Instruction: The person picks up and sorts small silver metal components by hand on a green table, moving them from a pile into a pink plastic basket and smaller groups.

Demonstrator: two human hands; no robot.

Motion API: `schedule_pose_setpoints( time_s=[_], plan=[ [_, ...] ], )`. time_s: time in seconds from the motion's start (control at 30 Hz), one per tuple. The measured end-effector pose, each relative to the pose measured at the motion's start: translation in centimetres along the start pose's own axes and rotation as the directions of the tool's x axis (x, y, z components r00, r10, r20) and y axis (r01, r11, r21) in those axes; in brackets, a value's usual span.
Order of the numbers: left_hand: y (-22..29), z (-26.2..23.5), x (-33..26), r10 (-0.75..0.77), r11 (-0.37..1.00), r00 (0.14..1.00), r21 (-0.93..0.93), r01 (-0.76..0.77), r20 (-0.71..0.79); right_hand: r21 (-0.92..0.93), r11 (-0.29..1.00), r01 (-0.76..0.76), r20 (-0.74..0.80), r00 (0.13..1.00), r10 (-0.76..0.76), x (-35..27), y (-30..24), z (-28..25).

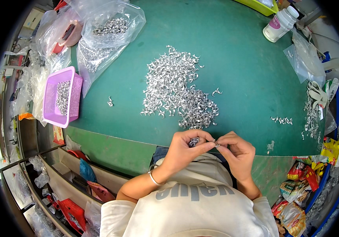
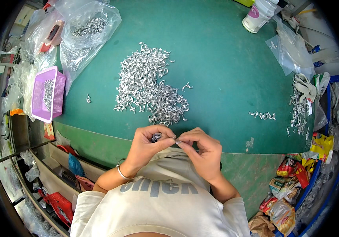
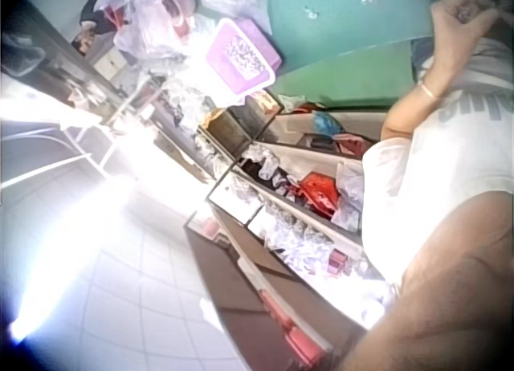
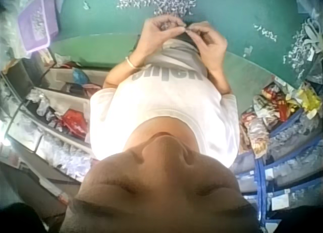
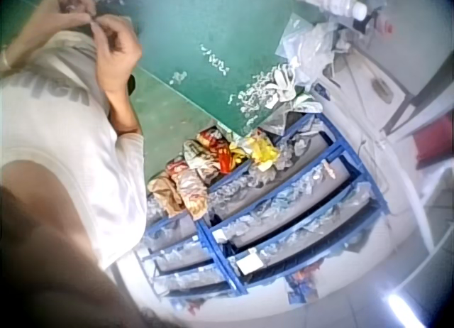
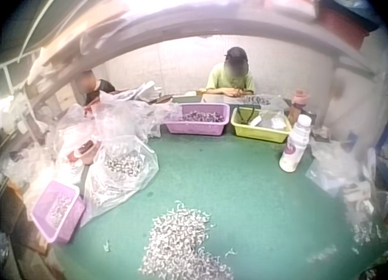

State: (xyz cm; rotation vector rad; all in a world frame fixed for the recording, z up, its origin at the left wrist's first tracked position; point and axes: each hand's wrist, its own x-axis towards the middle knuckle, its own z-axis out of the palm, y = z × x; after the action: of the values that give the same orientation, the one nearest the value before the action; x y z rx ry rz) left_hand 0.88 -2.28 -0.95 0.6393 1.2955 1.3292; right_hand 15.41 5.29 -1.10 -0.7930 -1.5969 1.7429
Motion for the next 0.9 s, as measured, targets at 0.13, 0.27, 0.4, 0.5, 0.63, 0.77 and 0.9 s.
schedule_pose_setpoints(
  time_s=[0.13,0.27,0.4,0.5,0.63,0.77,0.9],
  plan=[
    [-0.2,-0.9,0.4,-0.365,0.633,0.860,-0.583,0.509,0.355,0.185,0.969,-0.164,-0.006,0.986,0.168,0.0,0.3,0.0],
    [0.0,-0.5,0.6,-0.341,0.524,0.899,-0.738,0.424,0.274,-0.510,0.858,0.062,-0.085,0.989,-0.123,1.7,1.8,-0.8],
    [-0.9,-1.4,0.5,-0.276,0.658,0.932,-0.661,0.360,0.233,-0.829,0.538,0.151,-0.011,0.958,-0.286,2.6,3.6,-0.1],
    [-1.2,-1.5,0.6,-0.298,0.769,0.941,-0.544,0.337,0.161,-0.801,0.563,0.201,0.006,0.944,-0.329,2.5,4.3,-0.3],
    [-1.8,-1.5,0.4,-0.238,0.852,0.968,-0.460,0.250,0.085,-0.501,0.859,0.102,-0.105,0.979,-0.177,1.8,2.9,-0.3],
    [-1.2,-0.3,0.7,-0.119,0.982,0.992,-0.156,0.110,-0.048,-0.350,0.930,0.116,-0.029,0.991,-0.134,1.4,1.2,-0.1],
    [-1.3,-0.2,0.8,0.039,0.999,0.999,0.020,-0.039,-0.005,-0.340,0.935,0.098,0.006,0.995,-0.102,1.2,0.0,0.0]
  ],
)
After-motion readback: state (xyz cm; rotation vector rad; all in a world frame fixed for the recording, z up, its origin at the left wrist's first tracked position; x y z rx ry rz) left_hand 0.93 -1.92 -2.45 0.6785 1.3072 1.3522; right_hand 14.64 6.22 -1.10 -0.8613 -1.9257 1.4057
